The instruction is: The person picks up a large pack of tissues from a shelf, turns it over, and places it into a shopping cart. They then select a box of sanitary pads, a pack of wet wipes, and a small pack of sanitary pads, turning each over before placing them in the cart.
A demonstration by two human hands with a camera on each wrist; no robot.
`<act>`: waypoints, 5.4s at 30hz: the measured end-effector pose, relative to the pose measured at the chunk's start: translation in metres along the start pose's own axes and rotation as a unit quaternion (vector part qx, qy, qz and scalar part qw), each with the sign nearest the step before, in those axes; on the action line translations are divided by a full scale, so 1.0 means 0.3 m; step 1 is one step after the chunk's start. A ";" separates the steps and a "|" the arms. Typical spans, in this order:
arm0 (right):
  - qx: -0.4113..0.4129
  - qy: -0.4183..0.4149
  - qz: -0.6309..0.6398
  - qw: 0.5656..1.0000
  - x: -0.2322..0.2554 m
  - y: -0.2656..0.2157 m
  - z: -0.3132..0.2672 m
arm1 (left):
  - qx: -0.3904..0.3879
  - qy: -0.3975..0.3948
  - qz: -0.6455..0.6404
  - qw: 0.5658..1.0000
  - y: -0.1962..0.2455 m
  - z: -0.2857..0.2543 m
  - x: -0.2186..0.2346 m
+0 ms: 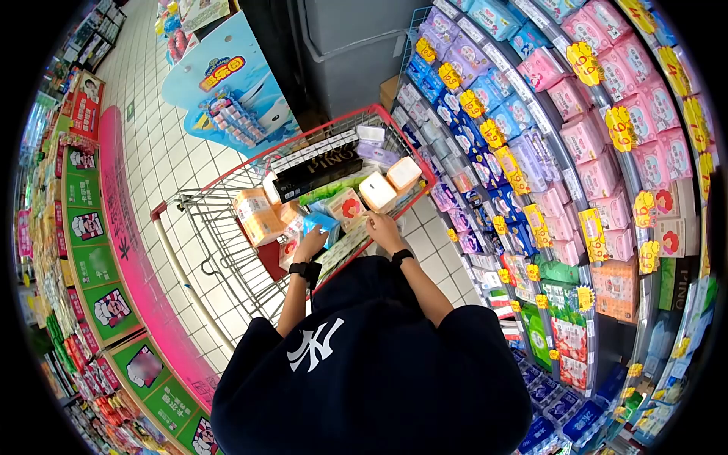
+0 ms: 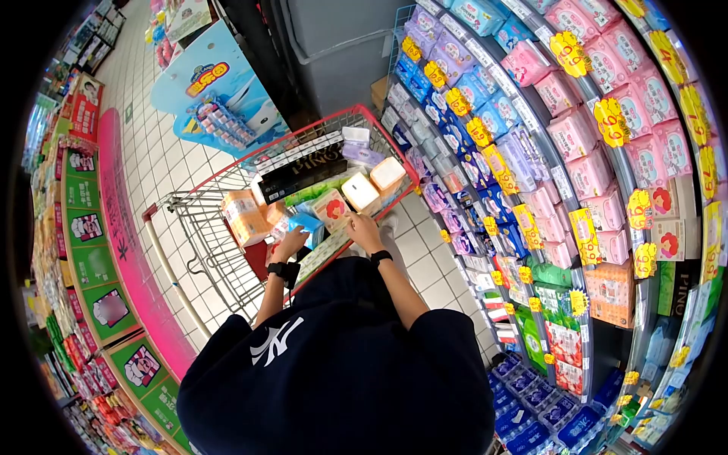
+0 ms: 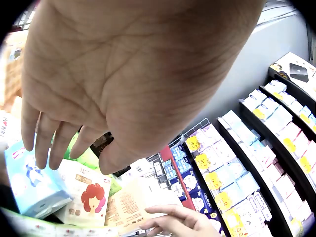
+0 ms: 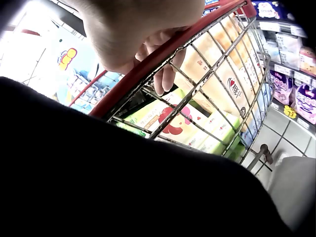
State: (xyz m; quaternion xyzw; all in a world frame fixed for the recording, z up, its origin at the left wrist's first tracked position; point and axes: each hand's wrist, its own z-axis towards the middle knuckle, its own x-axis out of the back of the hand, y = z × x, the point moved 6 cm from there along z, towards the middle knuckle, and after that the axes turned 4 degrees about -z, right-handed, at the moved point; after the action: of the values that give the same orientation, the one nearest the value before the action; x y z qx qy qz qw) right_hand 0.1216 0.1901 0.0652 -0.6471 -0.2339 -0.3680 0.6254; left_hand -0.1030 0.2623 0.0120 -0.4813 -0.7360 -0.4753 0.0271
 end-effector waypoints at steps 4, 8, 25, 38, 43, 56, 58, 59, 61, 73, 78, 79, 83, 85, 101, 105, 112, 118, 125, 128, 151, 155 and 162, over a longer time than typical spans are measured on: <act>-0.037 -0.010 0.040 0.998 0.026 0.036 0.015 | 0.007 -0.027 0.033 0.999 -0.045 0.027 -0.035; -0.042 -0.001 0.036 0.998 0.033 0.095 0.029 | 0.022 -0.034 0.027 0.999 -0.063 0.043 -0.061; -0.069 -0.010 0.072 0.995 0.112 0.288 0.086 | -0.026 -0.038 0.039 0.998 0.165 0.151 -0.106; -0.113 -0.019 0.147 0.982 0.236 0.357 0.119 | -0.096 -0.118 0.018 0.988 0.334 0.266 -0.203; -0.131 -0.044 0.180 0.974 0.244 0.411 0.130 | -0.080 -0.133 0.012 0.988 0.439 0.314 -0.246; -0.111 0.041 0.219 0.969 0.393 0.582 0.209 | -0.054 -0.112 0.112 0.986 0.453 0.530 -0.410; -0.112 0.081 0.222 0.965 0.505 0.577 0.252 | -0.065 -0.084 0.157 0.982 0.414 0.587 -0.452; -0.113 0.083 0.221 0.965 0.549 0.580 0.276 | -0.072 -0.056 0.199 0.976 0.399 0.605 -0.466; -0.075 0.169 0.265 0.946 0.668 0.594 0.323 | -0.091 -0.027 0.210 0.973 0.441 0.600 -0.466; 0.020 0.431 0.165 0.887 1.483 0.438 0.425 | -0.028 -0.012 0.257 0.966 0.509 0.629 -0.450; 0.018 0.470 0.118 0.875 1.643 0.385 0.472 | -0.003 -0.016 0.265 0.964 0.513 0.649 -0.474; 0.019 0.469 0.119 0.875 1.661 0.377 0.487 | -0.002 -0.015 0.265 0.964 0.513 0.653 -0.470; 0.042 0.525 0.002 0.850 1.728 0.392 0.545 | 0.020 -0.032 0.254 0.967 0.508 0.660 -0.474; 0.030 0.550 -0.040 0.834 1.743 0.412 0.564 | 0.025 -0.012 0.250 0.968 0.496 0.665 -0.479; 0.015 0.503 -0.105 0.858 1.729 0.490 0.615 | 0.030 -0.009 0.253 0.967 0.493 0.667 -0.475; 0.033 0.505 -0.075 0.859 1.734 0.506 0.608 | 0.026 -0.024 0.253 0.967 0.505 0.661 -0.459; 0.058 0.488 -0.038 0.870 1.716 0.522 0.616 | 0.057 -0.041 0.232 0.970 0.481 0.678 -0.458; 0.065 0.495 -0.055 0.865 1.709 0.504 0.609 | 0.060 -0.062 0.215 0.973 0.450 0.689 -0.464; 0.086 0.508 -0.049 0.856 1.694 0.473 0.588 | 0.051 -0.017 0.224 0.973 0.441 0.674 -0.448; 0.142 0.514 -0.089 0.841 1.693 0.451 0.544 | 0.027 -0.021 0.230 0.973 0.418 0.684 -0.449; 0.102 0.346 0.286 0.888 1.609 0.124 0.166 | -0.329 -0.083 -0.159 0.927 1.470 0.031 -0.079; 0.076 0.314 0.299 0.898 1.550 0.075 0.133 | -0.355 -0.097 -0.190 0.910 1.578 -0.089 -0.024; 0.033 0.284 0.326 0.901 1.463 0.030 0.080 | -0.422 -0.157 -0.241 0.860 1.631 -0.230 -0.033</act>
State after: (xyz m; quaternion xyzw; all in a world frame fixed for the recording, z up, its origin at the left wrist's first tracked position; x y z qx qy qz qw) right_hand 0.4048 0.1434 0.3981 -0.5345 0.1653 -0.3036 0.7712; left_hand 0.2327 0.2470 0.3744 -0.3221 -0.5526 -0.6504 -0.4097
